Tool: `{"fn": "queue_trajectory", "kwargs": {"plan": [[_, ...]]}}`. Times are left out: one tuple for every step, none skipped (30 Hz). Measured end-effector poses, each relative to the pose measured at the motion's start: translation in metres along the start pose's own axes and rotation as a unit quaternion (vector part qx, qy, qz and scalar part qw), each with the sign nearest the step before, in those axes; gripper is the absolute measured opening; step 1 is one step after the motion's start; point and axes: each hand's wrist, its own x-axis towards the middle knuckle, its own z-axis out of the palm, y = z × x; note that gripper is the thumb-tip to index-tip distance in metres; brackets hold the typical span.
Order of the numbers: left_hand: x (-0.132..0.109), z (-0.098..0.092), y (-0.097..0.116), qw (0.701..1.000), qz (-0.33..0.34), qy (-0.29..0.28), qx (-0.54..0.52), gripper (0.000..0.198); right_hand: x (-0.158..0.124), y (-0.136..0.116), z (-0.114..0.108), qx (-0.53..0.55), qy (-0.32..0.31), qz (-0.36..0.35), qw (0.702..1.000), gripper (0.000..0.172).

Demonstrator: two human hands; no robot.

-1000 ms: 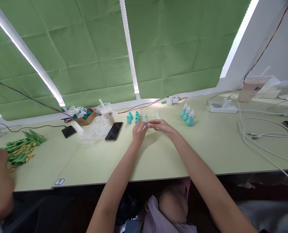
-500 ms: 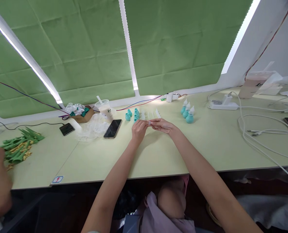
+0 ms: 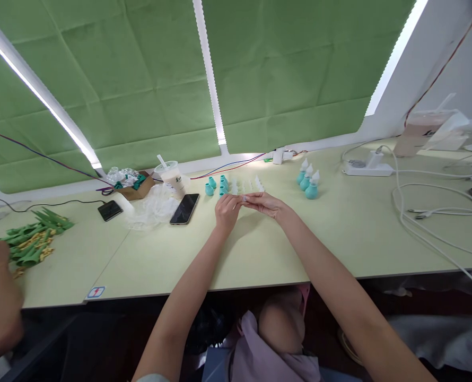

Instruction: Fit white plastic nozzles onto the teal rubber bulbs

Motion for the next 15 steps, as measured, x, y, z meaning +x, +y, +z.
{"fn": "queue_trajectory", "kwargs": {"plan": [[0.000, 0.000, 0.000, 1.000, 0.000, 0.007, -0.004, 0.018, 0.000, 0.000, 0.000, 0.001, -0.001, -0.002, 1.000, 0.020], [0.000, 0.001, 0.000, 1.000, -0.001, 0.015, -0.008, 0.016, 0.000, 0.001, -0.001, 0.000, 0.001, -0.003, 1.000, 0.020], [0.000, 0.002, -0.001, 1.000, -0.001, 0.022, -0.011, 0.014, 0.001, 0.001, -0.001, -0.001, 0.004, -0.003, 1.000, 0.019], [0.000, 0.002, -0.001, 1.000, 0.000, 0.027, -0.014, 0.013, 0.001, 0.001, -0.002, -0.004, 0.007, -0.001, 1.000, 0.018], [0.000, 0.003, -0.001, 0.999, 0.001, 0.028, -0.016, 0.011, 0.001, 0.001, -0.002, -0.007, 0.011, 0.002, 1.000, 0.016], [0.000, 0.003, -0.001, 1.000, 0.000, 0.026, -0.017, 0.011, 0.001, 0.001, -0.002, -0.009, 0.014, 0.006, 1.000, 0.015], [0.000, 0.003, -0.002, 1.000, -0.003, 0.022, -0.017, 0.012, 0.001, 0.001, -0.001, -0.010, 0.017, 0.008, 1.000, 0.014], [0.000, 0.004, -0.002, 1.000, -0.009, 0.016, -0.015, 0.013, 0.000, 0.000, -0.001, -0.010, 0.018, 0.009, 1.000, 0.013], [0.000, 0.004, -0.002, 1.000, -0.019, 0.012, -0.012, 0.015, 0.000, -0.001, 0.001, -0.006, 0.020, 0.007, 1.000, 0.013], [0.001, 0.004, -0.002, 0.999, -0.030, 0.011, -0.009, 0.016, -0.001, -0.001, 0.003, -0.001, 0.023, 0.001, 1.000, 0.014], [0.001, 0.004, -0.002, 0.999, -0.041, 0.013, -0.007, 0.017, -0.001, -0.002, 0.005, 0.006, 0.029, -0.005, 1.000, 0.015], [0.001, 0.004, -0.003, 0.999, -0.048, 0.016, -0.006, 0.017, -0.002, -0.002, 0.007, 0.013, 0.036, -0.010, 0.999, 0.016], [0.001, 0.004, -0.003, 0.998, -0.051, 0.020, -0.007, 0.017, -0.002, -0.003, 0.010, 0.018, 0.044, -0.013, 0.999, 0.017], [0.001, 0.005, -0.003, 0.998, -0.053, 0.023, -0.008, 0.017, -0.002, -0.003, 0.012, 0.022, 0.051, -0.014, 0.998, 0.018], [0.001, 0.005, -0.003, 0.998, -0.053, 0.024, -0.007, 0.018, -0.003, -0.003, 0.014, 0.025, 0.059, -0.015, 0.998, 0.018]]}}
